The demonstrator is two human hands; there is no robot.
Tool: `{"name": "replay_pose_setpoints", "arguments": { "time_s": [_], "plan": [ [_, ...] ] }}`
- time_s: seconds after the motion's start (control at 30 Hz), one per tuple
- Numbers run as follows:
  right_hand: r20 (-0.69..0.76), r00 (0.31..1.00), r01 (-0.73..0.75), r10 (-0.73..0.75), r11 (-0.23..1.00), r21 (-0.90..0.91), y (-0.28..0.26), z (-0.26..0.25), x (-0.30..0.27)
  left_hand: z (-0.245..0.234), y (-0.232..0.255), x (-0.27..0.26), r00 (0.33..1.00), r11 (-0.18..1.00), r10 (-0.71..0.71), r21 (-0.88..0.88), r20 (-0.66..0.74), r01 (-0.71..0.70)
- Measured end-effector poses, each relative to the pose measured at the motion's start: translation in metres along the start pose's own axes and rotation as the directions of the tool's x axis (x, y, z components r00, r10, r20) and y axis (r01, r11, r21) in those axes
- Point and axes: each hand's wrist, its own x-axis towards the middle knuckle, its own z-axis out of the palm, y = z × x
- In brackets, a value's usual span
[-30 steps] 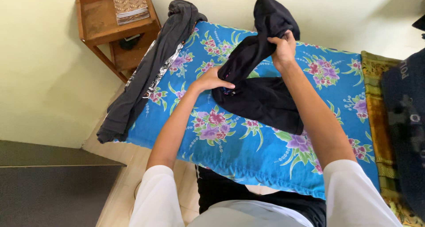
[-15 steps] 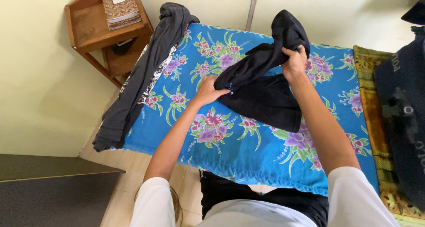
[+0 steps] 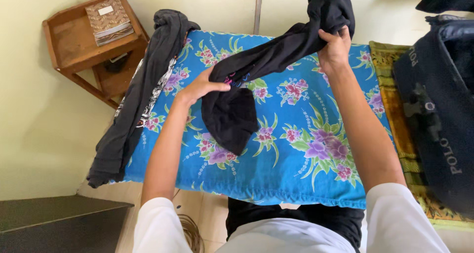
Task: The person unzips a suitcase, removes items of clothing, and rolls each item on a bed before placing them back into the suitcase.
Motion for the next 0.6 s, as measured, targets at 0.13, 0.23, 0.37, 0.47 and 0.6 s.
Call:
{"name": "replay_pose_setpoints", "arguments": {
  "time_s": [0.13,0.23,0.37,0.47,0.6],
  "plan": [
    [-0.042,0.999,0.014,-0.017,0.997,-0.082,-0.001,-0.025,-0.006,0.011,0.016,-0.013,0.984,0.84,-0.058,0.541,0.166,-0.042],
    [-0.18,0.984,-0.031,0.019,0.997,-0.066,-0.001,-0.054,-0.015,0.018,0.006,-0.028,0.987,0.752,-0.101,0.659,0.122,-0.004],
    [-0.154,0.986,-0.07,0.07,0.998,0.009,-0.003,-0.091,-0.028,0.031,-0.024,-0.047,0.993,0.664,-0.027,0.74,-0.113,0.102],
    [-0.24,0.964,-0.115,0.114,0.993,0.008,-0.004,-0.102,-0.042,0.032,-0.046,-0.061,0.987,0.641,-0.01,0.757,-0.16,0.13],
    [-0.245,0.966,-0.126,0.081,0.977,-0.17,-0.003,-0.104,-0.068,0.039,-0.059,-0.076,0.992,0.627,0.091,0.779,-0.089,0.013]
  ]
}}
